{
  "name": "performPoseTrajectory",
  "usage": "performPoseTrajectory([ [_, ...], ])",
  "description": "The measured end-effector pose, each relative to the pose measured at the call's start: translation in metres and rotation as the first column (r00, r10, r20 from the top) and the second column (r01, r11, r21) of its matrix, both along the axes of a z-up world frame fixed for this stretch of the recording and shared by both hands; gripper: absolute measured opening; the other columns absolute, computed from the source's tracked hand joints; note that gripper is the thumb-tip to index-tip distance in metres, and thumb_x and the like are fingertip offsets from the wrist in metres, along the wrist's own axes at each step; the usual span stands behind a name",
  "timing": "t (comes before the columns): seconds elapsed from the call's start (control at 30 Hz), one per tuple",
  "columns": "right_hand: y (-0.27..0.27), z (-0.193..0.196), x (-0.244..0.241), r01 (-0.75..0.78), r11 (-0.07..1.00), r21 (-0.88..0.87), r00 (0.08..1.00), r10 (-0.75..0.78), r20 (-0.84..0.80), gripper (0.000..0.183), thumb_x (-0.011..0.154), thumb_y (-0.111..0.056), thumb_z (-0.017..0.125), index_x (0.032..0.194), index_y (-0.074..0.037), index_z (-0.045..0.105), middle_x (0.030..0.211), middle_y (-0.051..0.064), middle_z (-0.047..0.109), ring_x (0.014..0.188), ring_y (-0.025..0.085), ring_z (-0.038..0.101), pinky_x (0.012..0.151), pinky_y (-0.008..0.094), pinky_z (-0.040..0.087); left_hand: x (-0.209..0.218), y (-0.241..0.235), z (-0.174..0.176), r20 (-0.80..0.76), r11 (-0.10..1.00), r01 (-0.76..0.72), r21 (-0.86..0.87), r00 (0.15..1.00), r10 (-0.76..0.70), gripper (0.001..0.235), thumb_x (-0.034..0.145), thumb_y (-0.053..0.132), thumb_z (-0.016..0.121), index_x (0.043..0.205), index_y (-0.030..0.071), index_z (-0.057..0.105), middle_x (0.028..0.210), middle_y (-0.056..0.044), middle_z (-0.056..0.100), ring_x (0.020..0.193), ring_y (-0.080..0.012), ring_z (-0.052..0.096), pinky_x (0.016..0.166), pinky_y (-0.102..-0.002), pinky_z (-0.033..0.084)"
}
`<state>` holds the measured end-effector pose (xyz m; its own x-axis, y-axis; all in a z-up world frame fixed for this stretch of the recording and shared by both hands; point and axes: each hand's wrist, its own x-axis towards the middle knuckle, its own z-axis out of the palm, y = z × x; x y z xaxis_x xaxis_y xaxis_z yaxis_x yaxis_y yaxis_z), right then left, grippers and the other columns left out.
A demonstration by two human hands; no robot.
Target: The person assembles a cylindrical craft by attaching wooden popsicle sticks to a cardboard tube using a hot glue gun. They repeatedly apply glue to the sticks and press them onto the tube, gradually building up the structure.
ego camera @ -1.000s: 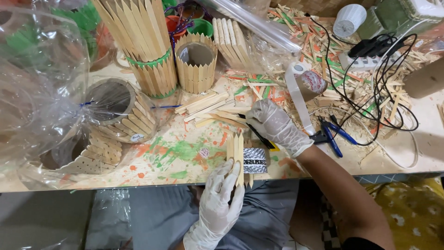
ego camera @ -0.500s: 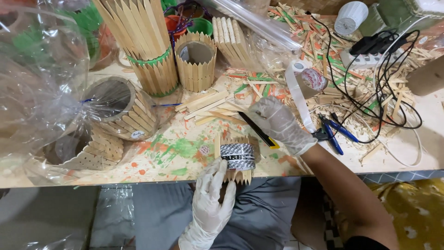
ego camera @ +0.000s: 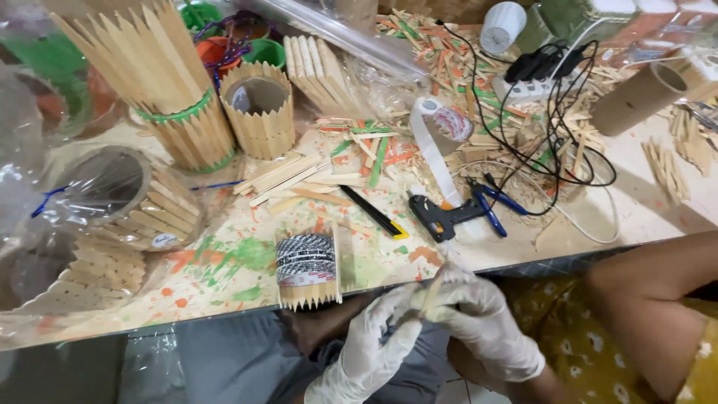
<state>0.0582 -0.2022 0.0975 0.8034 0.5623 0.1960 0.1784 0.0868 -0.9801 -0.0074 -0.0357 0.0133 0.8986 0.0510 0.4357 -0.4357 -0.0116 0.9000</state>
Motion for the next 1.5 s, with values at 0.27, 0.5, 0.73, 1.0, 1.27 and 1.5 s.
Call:
performPoseTrajectory([
  [0.27, -0.077, -0.046, 0.075, 0.661, 0.653, -0.370, 0.517, -0.039, 0.855, 0.047, 0.089, 0.007, 0.061, 0.133, -0.009, 0.060, 0.114, 0.010, 0.067, 0.097, 0.025, 0.061, 0.090, 0.036, 0.050, 0.013, -0.017, -0.015, -0.481, 0.983, -0.006, -0.186, 0.873, -0.085, 0.015, 0.095, 0.009, 0.060, 0.098, 0.004, 0.073, 0.072, -0.002, 0.071, 0.062, -0.0103, 0.059, 0.059, -0.024, 0.051],
  [0.5, -0.062, -0.064, 0.129, 0.763, 0.408, -0.502, 0.348, 0.395, 0.850, 0.055, 0.078, -0.023, 0.067, 0.133, -0.018, 0.060, 0.118, 0.006, 0.065, 0.102, 0.030, 0.068, 0.077, 0.039, 0.054, 0.025, -0.035, -0.043, -0.446, 0.944, -0.098, -0.314, 0.893, -0.055, 0.011, 0.095, 0.002, 0.060, 0.100, -0.002, 0.069, 0.075, -0.005, 0.067, 0.060, -0.0109, 0.057, 0.057, -0.025, 0.049],
  [0.73, -0.088, -0.122, 0.159, 0.678, 0.500, -0.539, 0.479, 0.256, 0.840, 0.077, 0.066, -0.019, 0.072, 0.142, -0.019, 0.056, 0.106, 0.006, 0.058, 0.096, 0.028, 0.057, 0.085, 0.039, 0.045, 0.052, -0.037, -0.041, -0.382, 0.973, -0.157, -0.170, 0.921, 0.082, 0.014, 0.092, 0.000, 0.059, 0.104, 0.003, 0.067, 0.070, -0.001, 0.064, 0.058, -0.0094, 0.050, 0.053, -0.024, 0.045],
  [1.0, -0.075, -0.093, 0.119, 0.265, 0.963, -0.040, 0.938, -0.248, 0.241, 0.073, 0.074, -0.049, 0.075, 0.128, 0.001, 0.069, 0.088, 0.001, 0.058, 0.070, 0.009, 0.041, 0.065, 0.026, 0.032, 0.105, -0.042, -0.043, -0.355, 0.971, -0.230, 0.067, 0.904, 0.238, 0.012, 0.095, 0.010, 0.061, 0.106, 0.011, 0.067, 0.065, 0.003, 0.066, 0.051, -0.0110, 0.057, 0.048, -0.027, 0.046],
  [1.27, -0.085, -0.103, 0.124, 0.240, 0.958, -0.157, 0.966, -0.221, 0.131, 0.034, 0.074, -0.017, 0.073, 0.104, 0.000, 0.077, 0.090, 0.003, 0.062, 0.077, 0.015, 0.055, 0.076, 0.027, 0.044, 0.105, -0.039, -0.038, -0.277, 0.926, -0.252, 0.283, 0.902, 0.330, 0.014, 0.094, 0.014, 0.063, 0.106, 0.010, 0.069, 0.067, -0.005, 0.068, 0.052, -0.0196, 0.060, 0.048, -0.034, 0.047],
  [1.5, -0.078, -0.094, 0.124, 0.282, 0.926, -0.251, 0.941, -0.215, 0.263, 0.022, 0.077, -0.017, 0.072, 0.092, -0.001, 0.069, 0.092, 0.003, 0.059, 0.078, 0.015, 0.051, 0.074, 0.027, 0.043, 0.105, -0.039, -0.038, -0.257, 0.935, -0.213, 0.284, 0.922, 0.288, 0.016, 0.093, 0.014, 0.062, 0.108, 0.010, 0.067, 0.077, -0.006, 0.072, 0.061, -0.0240, 0.065, 0.056, -0.036, 0.050],
])
